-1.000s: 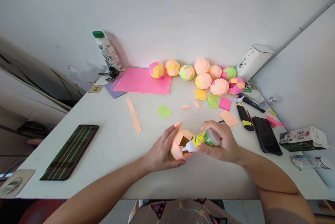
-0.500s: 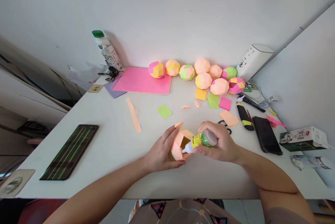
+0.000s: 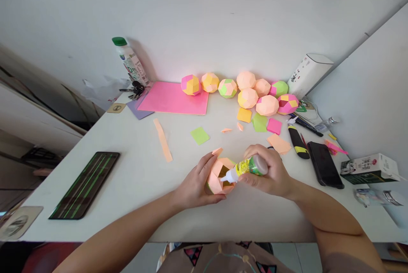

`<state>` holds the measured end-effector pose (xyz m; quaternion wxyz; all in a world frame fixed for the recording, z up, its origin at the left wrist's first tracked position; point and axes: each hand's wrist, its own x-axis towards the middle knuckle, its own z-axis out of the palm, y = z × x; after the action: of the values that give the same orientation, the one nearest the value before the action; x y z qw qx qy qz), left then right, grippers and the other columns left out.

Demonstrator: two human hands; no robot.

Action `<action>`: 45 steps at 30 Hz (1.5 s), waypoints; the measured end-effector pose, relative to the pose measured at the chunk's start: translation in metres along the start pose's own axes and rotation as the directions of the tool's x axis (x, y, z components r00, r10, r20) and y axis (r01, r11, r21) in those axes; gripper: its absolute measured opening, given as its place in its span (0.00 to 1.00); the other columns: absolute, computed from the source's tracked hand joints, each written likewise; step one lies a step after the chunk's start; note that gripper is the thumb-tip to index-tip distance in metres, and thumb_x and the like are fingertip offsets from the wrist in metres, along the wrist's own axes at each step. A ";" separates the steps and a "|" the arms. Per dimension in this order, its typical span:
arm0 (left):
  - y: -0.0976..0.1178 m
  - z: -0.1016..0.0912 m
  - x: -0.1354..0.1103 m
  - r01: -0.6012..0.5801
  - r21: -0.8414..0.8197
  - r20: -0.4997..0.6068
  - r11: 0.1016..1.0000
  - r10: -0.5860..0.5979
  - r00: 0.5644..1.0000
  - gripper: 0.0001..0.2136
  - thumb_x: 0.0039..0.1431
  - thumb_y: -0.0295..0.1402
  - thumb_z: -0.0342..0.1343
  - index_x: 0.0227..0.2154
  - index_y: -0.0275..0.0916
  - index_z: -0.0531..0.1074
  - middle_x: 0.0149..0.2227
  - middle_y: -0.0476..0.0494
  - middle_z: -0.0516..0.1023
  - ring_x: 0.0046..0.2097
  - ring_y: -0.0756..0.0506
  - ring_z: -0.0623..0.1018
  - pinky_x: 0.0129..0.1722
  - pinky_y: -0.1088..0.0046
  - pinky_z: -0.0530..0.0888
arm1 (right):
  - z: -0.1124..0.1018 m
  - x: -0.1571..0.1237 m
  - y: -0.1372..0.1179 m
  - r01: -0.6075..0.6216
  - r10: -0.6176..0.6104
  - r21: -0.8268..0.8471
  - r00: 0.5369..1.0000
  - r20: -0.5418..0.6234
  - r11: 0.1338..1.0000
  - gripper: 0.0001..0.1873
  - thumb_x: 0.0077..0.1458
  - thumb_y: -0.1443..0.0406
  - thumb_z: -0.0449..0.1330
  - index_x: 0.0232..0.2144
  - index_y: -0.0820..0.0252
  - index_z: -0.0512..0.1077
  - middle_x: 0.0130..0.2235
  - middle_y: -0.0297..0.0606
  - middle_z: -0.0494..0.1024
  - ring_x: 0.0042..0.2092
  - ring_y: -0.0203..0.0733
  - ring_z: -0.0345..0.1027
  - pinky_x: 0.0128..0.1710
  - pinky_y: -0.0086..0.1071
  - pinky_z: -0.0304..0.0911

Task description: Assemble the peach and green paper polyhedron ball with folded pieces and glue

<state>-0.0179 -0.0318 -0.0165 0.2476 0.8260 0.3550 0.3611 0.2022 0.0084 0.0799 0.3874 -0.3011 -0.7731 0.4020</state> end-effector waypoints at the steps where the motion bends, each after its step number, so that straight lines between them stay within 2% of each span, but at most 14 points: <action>1: 0.000 0.000 0.000 0.000 -0.002 0.000 1.000 0.000 1.000 0.48 0.53 0.43 0.63 0.67 0.43 0.35 0.66 0.28 0.47 0.65 0.30 0.54 0.60 0.44 0.63 | 0.000 0.000 0.000 0.008 -0.008 -0.001 1.000 -0.003 1.000 0.19 0.47 0.58 0.69 0.25 0.57 0.61 0.22 0.27 0.62 0.23 0.32 0.54 0.21 0.28 0.50; 6: 0.000 0.001 0.000 0.003 -0.006 -0.002 1.000 -0.003 1.000 0.48 0.53 0.43 0.63 0.67 0.43 0.36 0.66 0.28 0.47 0.66 0.31 0.54 0.60 0.44 0.63 | 0.002 0.000 0.001 0.036 -0.036 -0.011 0.999 0.000 0.999 0.19 0.47 0.59 0.69 0.26 0.57 0.61 0.24 0.29 0.64 0.24 0.33 0.56 0.22 0.28 0.52; 15: 0.000 0.001 0.000 0.003 0.002 0.000 1.000 -0.003 1.000 0.50 0.51 0.44 0.64 0.67 0.42 0.35 0.66 0.27 0.48 0.66 0.30 0.54 0.60 0.45 0.63 | 0.000 0.000 0.001 -0.017 0.021 -0.066 0.998 0.061 0.998 0.19 0.48 0.57 0.67 0.25 0.57 0.60 0.23 0.27 0.61 0.24 0.32 0.51 0.22 0.28 0.49; 22: 0.001 0.000 0.001 -0.015 0.011 -0.011 1.000 0.015 1.000 0.49 0.52 0.43 0.64 0.67 0.43 0.33 0.66 0.27 0.48 0.66 0.30 0.55 0.60 0.44 0.64 | 0.000 -0.002 -0.003 -0.077 0.078 -0.014 0.988 0.133 0.997 0.20 0.48 0.57 0.67 0.24 0.57 0.59 0.23 0.28 0.62 0.24 0.31 0.52 0.23 0.29 0.50; 28: 0.001 0.000 0.001 0.000 0.010 -0.002 1.000 0.000 1.000 0.49 0.53 0.44 0.63 0.66 0.43 0.35 0.66 0.27 0.48 0.65 0.30 0.55 0.59 0.44 0.64 | -0.002 -0.001 0.000 -0.006 0.006 -0.016 1.000 0.030 1.000 0.19 0.47 0.57 0.68 0.25 0.57 0.60 0.23 0.27 0.61 0.23 0.31 0.51 0.22 0.28 0.49; 31: 0.001 0.000 0.000 0.009 0.001 0.004 1.000 -0.009 1.000 0.49 0.52 0.43 0.64 0.66 0.42 0.35 0.66 0.26 0.47 0.65 0.30 0.55 0.60 0.44 0.62 | -0.001 0.000 0.001 -0.012 0.012 -0.036 1.000 0.006 0.999 0.21 0.47 0.56 0.68 0.24 0.57 0.59 0.22 0.27 0.61 0.23 0.31 0.52 0.22 0.28 0.49; 40: 0.002 0.000 0.000 0.024 -0.002 0.017 1.000 -0.024 1.000 0.51 0.49 0.43 0.66 0.66 0.44 0.35 0.66 0.27 0.48 0.65 0.30 0.55 0.60 0.44 0.62 | 0.000 0.002 -0.003 -0.078 0.087 -0.087 0.991 0.099 0.993 0.21 0.48 0.54 0.66 0.24 0.57 0.59 0.23 0.27 0.61 0.24 0.32 0.50 0.23 0.29 0.49; 45: 0.001 0.000 0.000 0.005 0.005 0.008 1.000 -0.005 1.000 0.51 0.51 0.43 0.65 0.66 0.44 0.33 0.66 0.27 0.48 0.66 0.30 0.54 0.60 0.44 0.63 | 0.000 0.000 -0.003 -0.102 0.105 -0.026 0.986 0.129 0.994 0.21 0.48 0.55 0.66 0.24 0.58 0.59 0.22 0.27 0.61 0.23 0.31 0.50 0.22 0.29 0.48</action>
<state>-0.0178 -0.0326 -0.0161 0.2478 0.8271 0.3572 0.3563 0.2019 0.0073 0.0829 0.3118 -0.3176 -0.7838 0.4330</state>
